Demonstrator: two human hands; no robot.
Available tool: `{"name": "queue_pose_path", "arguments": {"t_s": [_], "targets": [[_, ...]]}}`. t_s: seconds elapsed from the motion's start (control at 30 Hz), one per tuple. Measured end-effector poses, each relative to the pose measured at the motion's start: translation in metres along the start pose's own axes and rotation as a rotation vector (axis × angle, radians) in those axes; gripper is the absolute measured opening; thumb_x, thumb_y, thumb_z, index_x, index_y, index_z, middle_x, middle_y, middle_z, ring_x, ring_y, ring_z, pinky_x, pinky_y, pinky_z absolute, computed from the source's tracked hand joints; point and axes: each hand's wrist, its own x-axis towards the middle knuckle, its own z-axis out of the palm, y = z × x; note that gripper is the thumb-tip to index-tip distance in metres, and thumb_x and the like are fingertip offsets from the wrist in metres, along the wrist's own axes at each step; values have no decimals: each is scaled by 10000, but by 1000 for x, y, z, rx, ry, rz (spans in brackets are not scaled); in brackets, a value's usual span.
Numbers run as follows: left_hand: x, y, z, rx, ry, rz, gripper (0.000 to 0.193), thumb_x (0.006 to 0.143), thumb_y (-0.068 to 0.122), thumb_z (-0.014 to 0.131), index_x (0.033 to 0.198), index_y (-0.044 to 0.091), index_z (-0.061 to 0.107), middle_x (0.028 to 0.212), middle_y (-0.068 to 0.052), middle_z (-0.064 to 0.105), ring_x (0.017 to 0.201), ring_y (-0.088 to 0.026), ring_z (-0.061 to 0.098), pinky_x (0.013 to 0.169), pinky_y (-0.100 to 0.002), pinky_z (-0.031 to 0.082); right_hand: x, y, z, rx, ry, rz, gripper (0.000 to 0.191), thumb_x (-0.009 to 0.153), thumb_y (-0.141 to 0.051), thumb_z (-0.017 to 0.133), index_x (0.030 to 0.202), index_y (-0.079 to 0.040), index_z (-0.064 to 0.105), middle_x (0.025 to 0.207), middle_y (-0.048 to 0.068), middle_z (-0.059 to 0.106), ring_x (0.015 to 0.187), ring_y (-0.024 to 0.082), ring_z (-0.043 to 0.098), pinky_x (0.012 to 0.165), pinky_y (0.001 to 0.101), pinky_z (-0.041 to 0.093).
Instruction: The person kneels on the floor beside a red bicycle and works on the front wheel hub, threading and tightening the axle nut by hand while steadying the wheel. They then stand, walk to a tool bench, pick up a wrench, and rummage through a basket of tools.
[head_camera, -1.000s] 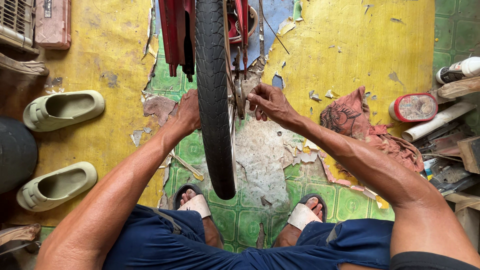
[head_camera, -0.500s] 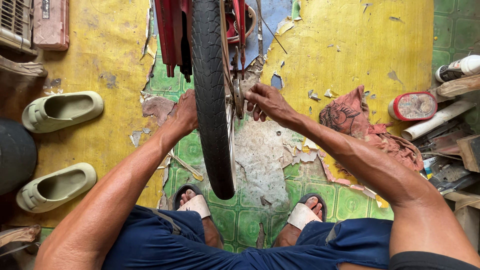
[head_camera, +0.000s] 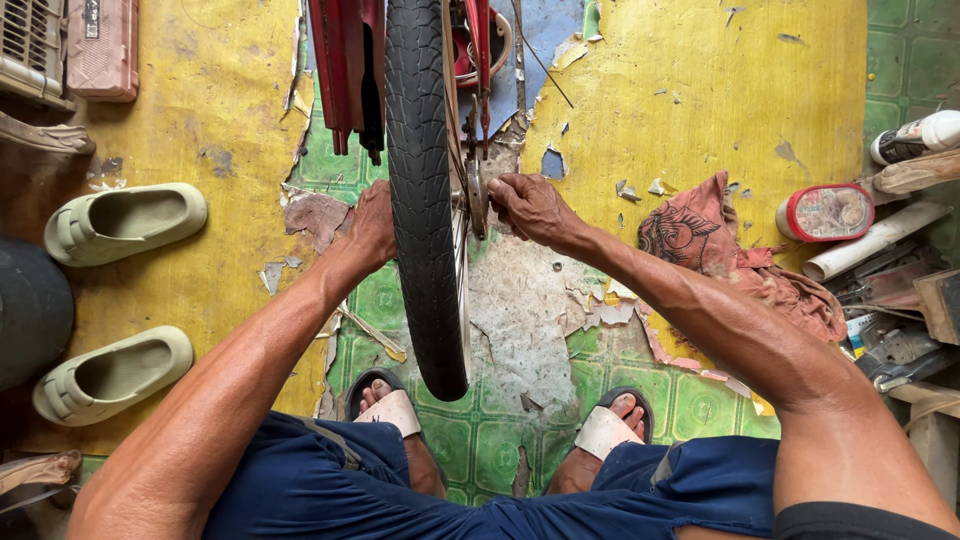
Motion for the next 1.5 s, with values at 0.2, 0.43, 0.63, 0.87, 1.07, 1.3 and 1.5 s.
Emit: {"name": "queue_pose_path", "arguments": {"t_s": [0.2, 0.43, 0.63, 0.87, 1.07, 1.3, 1.5], "targets": [[1, -3, 3, 7, 63, 137, 263, 839, 242, 709, 852, -12, 644, 808, -257, 657, 730, -487, 623, 651, -528, 495, 3, 8, 3, -88, 66, -56, 478, 1086, -420, 446, 897, -26, 639, 693, 26, 596, 601, 106, 547, 548, 317, 481], [0, -3, 2, -13, 59, 109, 261, 824, 240, 722, 850, -12, 657, 794, -252, 654, 729, -489, 619, 640, -524, 493, 4, 10, 5, -169, 82, -53, 531, 1097, -444, 405, 905, -27, 671, 698, 36, 606, 621, 129, 558, 585, 334, 501], [1, -2, 2, -8, 50, 116, 262, 809, 247, 722, 850, -6, 665, 790, -253, 657, 724, -494, 623, 625, -531, 493, 4, 10, 5, -190, 98, -76, 541, 1097, -436, 400, 836, -27, 639, 655, 32, 589, 575, 132, 537, 549, 345, 482], [2, -3, 3, 6, 57, 134, 249, 844, 236, 695, 846, -8, 646, 788, -251, 653, 728, -492, 626, 624, -526, 496, 7, 16, 8, -204, 133, -22, 557, 1085, -438, 430, 768, -24, 626, 609, 45, 590, 522, 134, 543, 517, 345, 476], [2, -3, 4, 7, 56, 135, 275, 836, 252, 700, 821, -12, 627, 762, -253, 632, 710, -496, 613, 611, -536, 483, 11, 24, 9, -130, 123, 47, 578, 1078, -446, 459, 720, -23, 622, 587, 43, 579, 494, 127, 508, 474, 337, 441], [3, -1, 5, 28, 37, 85, 309, 834, 261, 704, 799, -26, 596, 739, -260, 617, 673, -492, 601, 612, -541, 480, 12, 25, 10, 89, 78, 179, 550, 1059, -438, 500, 663, -66, 585, 550, 5, 513, 424, 106, 417, 365, 318, 337], [3, 2, 4, 36, 38, 109, 283, 850, 247, 696, 831, -19, 601, 773, -265, 628, 713, -504, 606, 637, -549, 483, 11, 16, 6, 352, -12, 464, 457, 1059, -389, 480, 687, -125, 514, 518, -53, 381, 393, 84, 265, 331, 286, 200]]}}
